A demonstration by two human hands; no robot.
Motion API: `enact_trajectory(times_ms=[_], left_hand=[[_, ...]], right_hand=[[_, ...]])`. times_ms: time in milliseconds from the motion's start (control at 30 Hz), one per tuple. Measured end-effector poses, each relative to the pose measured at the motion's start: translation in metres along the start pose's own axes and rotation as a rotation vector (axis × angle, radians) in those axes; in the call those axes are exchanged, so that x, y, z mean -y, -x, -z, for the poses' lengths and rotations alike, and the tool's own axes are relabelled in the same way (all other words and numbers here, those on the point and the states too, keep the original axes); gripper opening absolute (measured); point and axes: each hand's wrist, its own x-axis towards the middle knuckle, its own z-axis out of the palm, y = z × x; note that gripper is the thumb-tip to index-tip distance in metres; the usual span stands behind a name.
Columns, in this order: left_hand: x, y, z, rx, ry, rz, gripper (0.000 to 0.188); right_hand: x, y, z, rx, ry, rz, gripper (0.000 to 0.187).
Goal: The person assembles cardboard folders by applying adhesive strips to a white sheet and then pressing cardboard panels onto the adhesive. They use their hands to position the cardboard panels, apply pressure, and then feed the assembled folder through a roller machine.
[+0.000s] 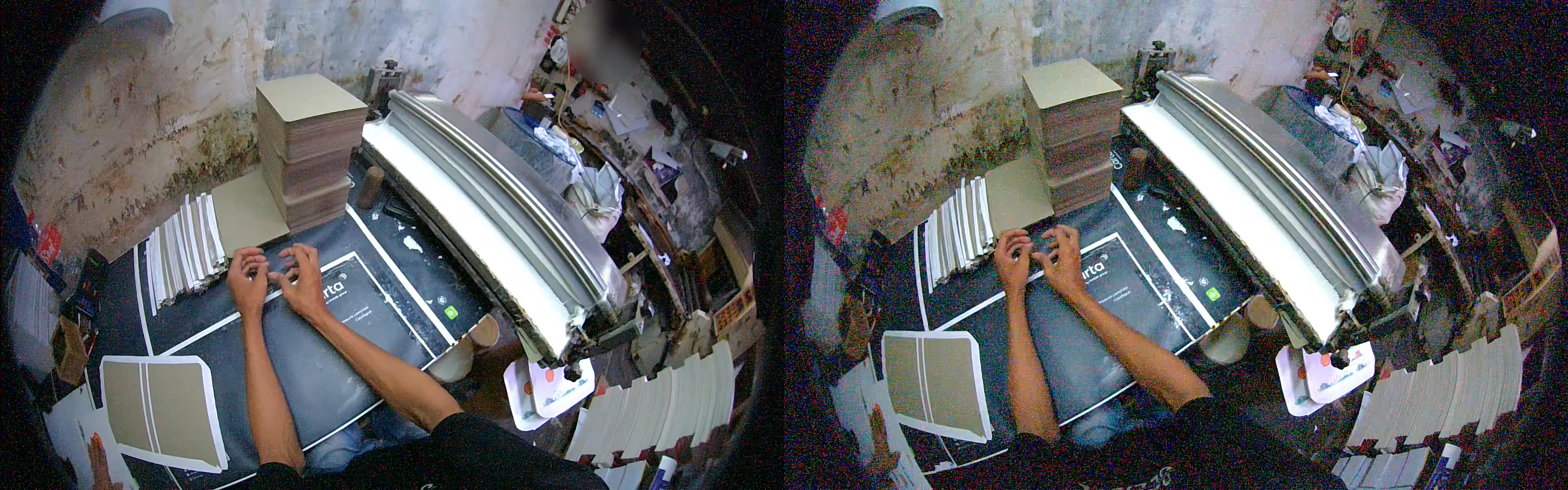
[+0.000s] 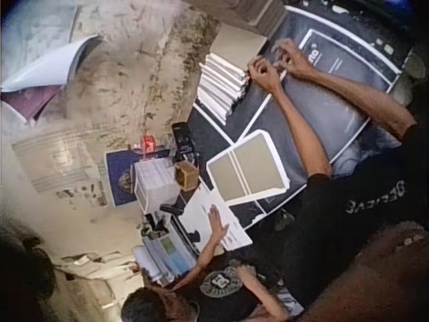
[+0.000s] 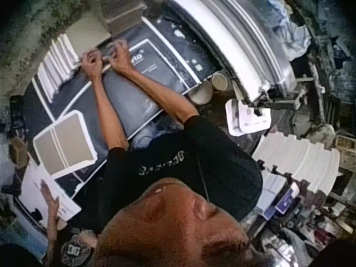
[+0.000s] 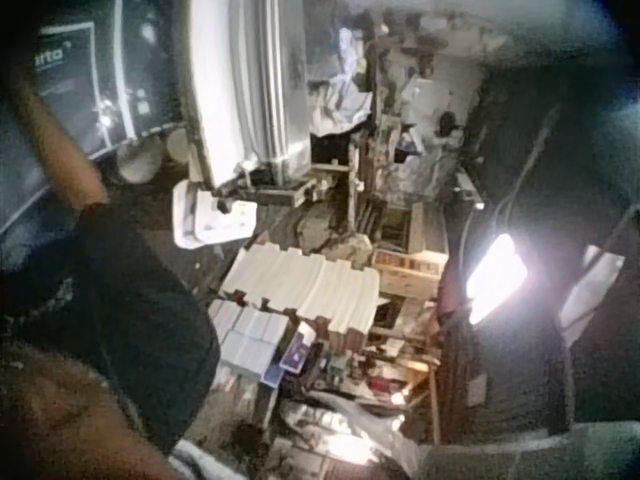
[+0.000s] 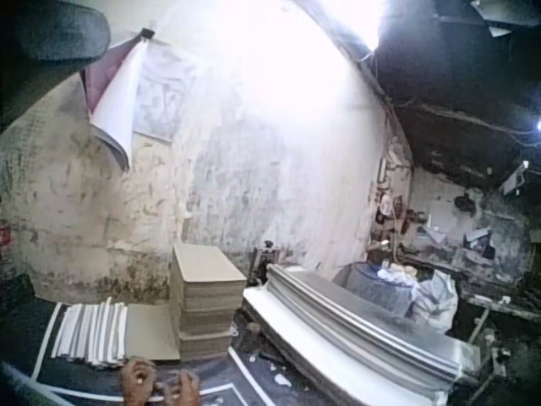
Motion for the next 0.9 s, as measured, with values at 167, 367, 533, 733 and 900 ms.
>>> enact_trajectory(times_ms=[167, 367, 533, 733, 900], left_hand=[[-0.006, 0.005, -0.015, 0.047, -0.107, 0.006, 0.019], [-0.002, -0.004, -0.002, 0.072, -0.121, 0.07, 0.018], [-0.007, -0.006, 0.001, 0.057, -0.059, 0.117, 0.018], [0.029, -0.011, 0.013, 0.083, -0.061, 0.126, 0.024], [0.038, -0.009, 0.014, -0.004, 0.036, 0.089, 0.028]], right_hand=[[-0.032, -0.007, 0.008, -0.129, 0.294, 0.262, 0.055], [-0.027, -0.006, -0.003, -0.025, 0.134, 0.173, 0.05], [-0.029, -0.005, -0.009, -0.032, 0.154, 0.15, 0.04], [-0.003, -0.005, 0.027, 0.212, 0.146, -0.118, 0.032], [0.098, 0.03, 0.166, 0.215, 0.242, 0.083, 0.019]])
